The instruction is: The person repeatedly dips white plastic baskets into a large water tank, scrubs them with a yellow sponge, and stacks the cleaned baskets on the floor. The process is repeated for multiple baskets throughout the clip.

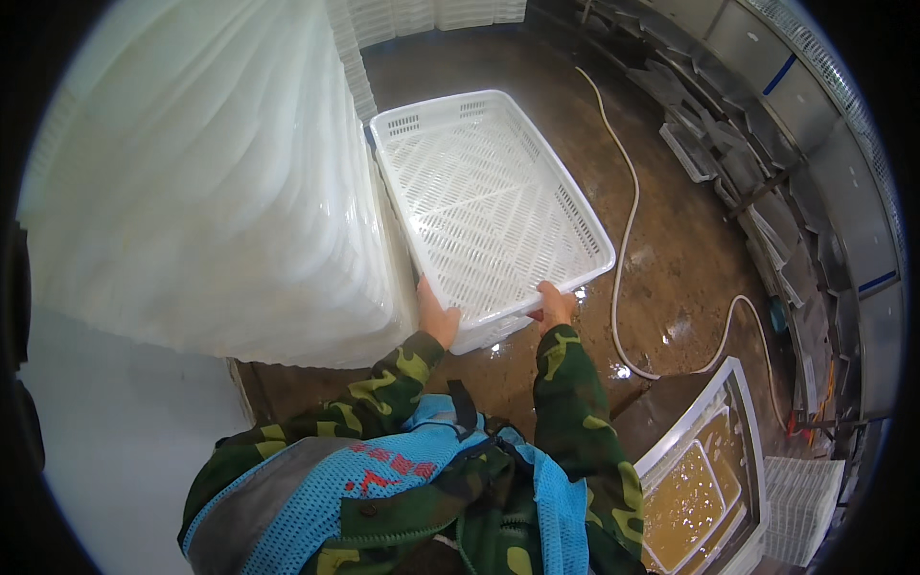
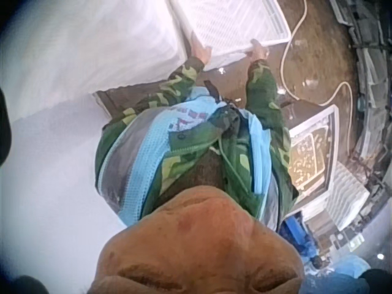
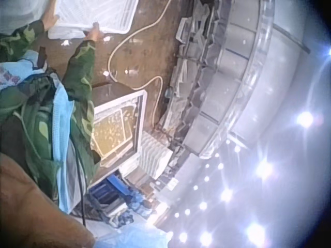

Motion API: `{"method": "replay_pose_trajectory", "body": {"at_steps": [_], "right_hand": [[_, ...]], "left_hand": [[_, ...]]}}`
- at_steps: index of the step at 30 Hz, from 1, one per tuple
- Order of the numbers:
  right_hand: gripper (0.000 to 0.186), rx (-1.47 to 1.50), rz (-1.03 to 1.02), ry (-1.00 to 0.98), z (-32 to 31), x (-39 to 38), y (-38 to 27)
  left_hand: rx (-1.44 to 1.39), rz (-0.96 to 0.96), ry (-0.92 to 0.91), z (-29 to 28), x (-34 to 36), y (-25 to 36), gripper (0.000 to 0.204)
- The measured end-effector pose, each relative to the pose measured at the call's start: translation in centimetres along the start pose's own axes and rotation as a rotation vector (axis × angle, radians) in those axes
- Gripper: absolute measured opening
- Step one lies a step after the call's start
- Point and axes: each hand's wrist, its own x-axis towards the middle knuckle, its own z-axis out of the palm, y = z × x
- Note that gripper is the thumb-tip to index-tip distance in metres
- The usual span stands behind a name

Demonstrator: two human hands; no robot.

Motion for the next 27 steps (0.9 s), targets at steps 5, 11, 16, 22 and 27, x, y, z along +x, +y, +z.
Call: {"method": "replay_pose_trajectory", "body": {"at_steps": [5, 11, 16, 22, 27], "right_hand": [[0.044, -0.074, -0.005, 0.009, 0.9, -0.3, -0.1], [0.047, -0.169, 0.097, 0.137, -1.8, 0.6, 0.8], [0.062, 0.038, -0.002, 0.023, -5.8, -6.9, 4.6], [0.019, 0.09, -0.305, 0.656, -29.9, -13.7, 9.8], [0.023, -0.165, -0.198, 1.195, -51.1, -19.6, 19.2]], "left_hand": [[-0.057, -0.054, 0.053, 0.9, 0.1, -3.2, 0.077], [0.467, 0.176, 0.082, 1.3, -1.5, -9.5, 0.073], [0.42, 0.509, 0.237, -2.5, -9.4, 6.1, 0.065], [0.127, 0.52, -0.464, 5.5, -18.3, 11.5, 0.058], [0.129, 0.479, -0.89, 11.9, -19.2, 11.5, 0.055]]}}
